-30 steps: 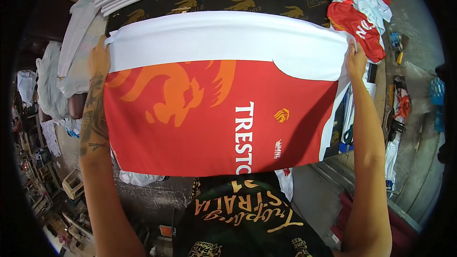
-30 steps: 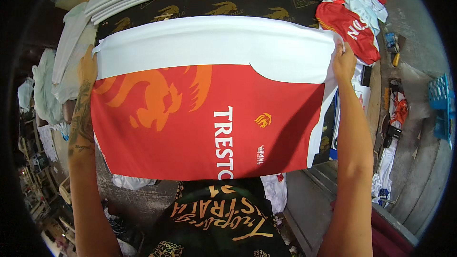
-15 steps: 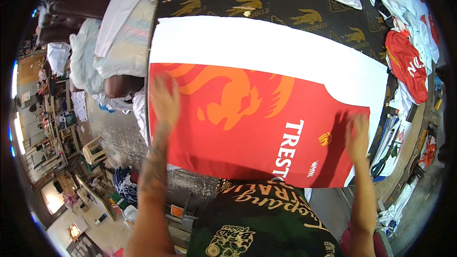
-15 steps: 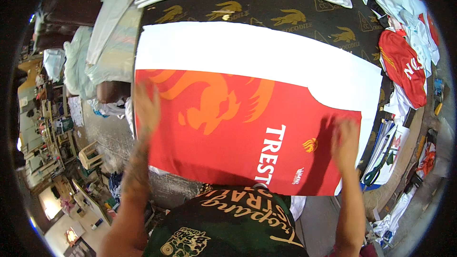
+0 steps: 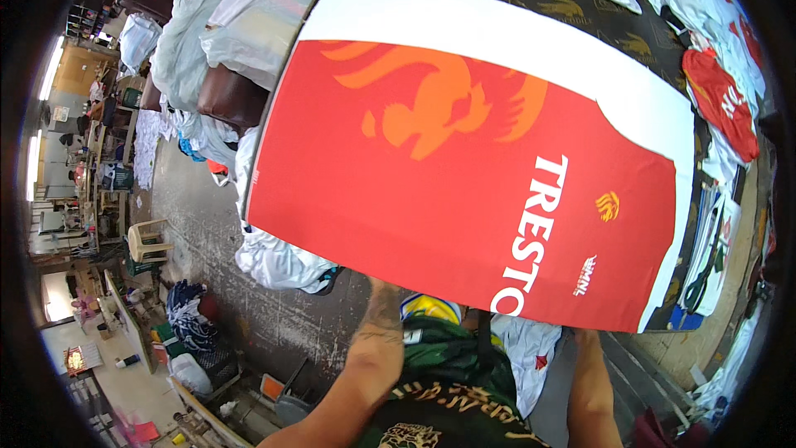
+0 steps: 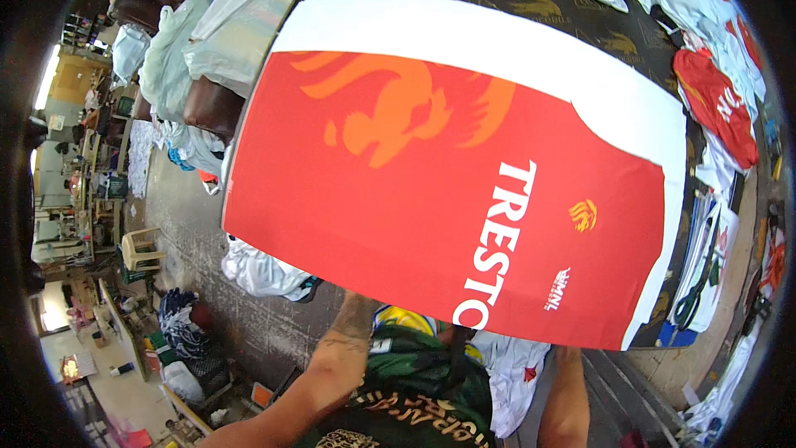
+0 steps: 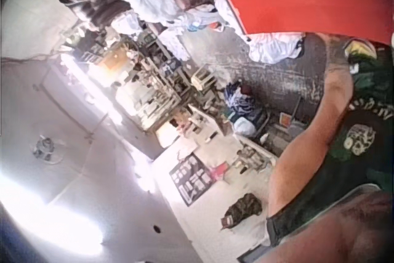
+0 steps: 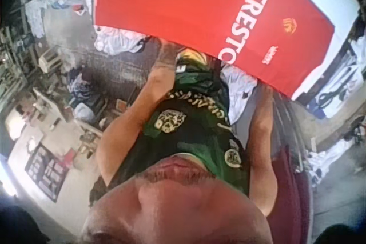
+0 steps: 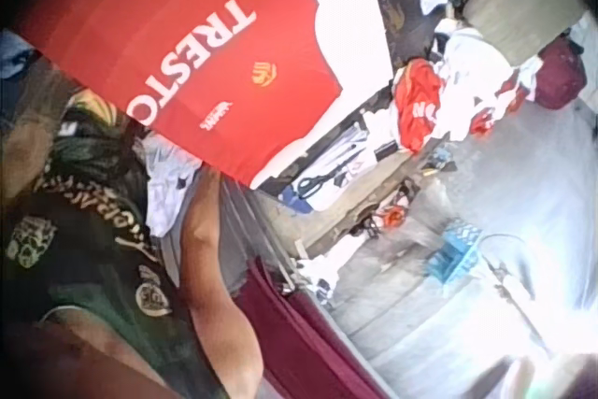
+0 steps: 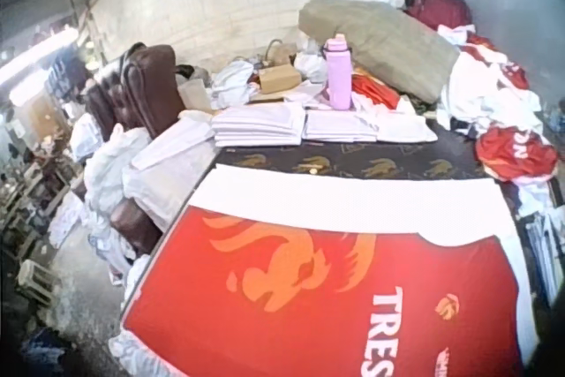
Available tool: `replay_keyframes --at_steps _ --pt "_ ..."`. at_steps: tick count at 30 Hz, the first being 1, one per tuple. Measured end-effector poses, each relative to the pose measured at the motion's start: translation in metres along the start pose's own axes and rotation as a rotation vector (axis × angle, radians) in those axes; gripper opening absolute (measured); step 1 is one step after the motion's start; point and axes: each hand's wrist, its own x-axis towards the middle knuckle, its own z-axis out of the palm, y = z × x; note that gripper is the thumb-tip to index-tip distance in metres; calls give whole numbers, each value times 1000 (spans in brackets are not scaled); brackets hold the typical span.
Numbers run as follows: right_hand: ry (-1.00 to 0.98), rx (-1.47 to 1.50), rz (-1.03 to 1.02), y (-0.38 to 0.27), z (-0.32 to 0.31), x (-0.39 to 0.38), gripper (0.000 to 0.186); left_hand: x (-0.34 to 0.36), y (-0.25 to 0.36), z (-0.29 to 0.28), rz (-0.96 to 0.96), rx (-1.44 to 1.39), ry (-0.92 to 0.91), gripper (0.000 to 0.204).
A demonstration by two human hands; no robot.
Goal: The person cuts white paper or fabric sheets with scissors on a table, then handles and folds red and white soccer jerseys. The person repeatedly cuts sheets and folds jerseys, placing finished items on the table.
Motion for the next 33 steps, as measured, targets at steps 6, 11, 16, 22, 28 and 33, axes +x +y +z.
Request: replay_keyframes --at_steps 6,11,16,22,28,33 --pt "23 -673 -4 -13 -62 -36 42 -20 20 -40 -115 -197 23 71" --pt "-39 -461 -89 -36 -98 -217 19 -142 166 -130 -8 89 72 46" --pt "225 -134 -500 -130 -61 -295 25 -222 259 -56 1282 1456 350 38" --pt "-295 -334 -671 -356 -13 -289 33 -143 352 199 567 1033 -390 38" --pt "-170 -777 -992 -487 61 -201 31 -8 340 378 554 1383 -364 24" --pt "-54 -643 -820 -501 101 -87 34 94 293 439 698 1483 -238 24"
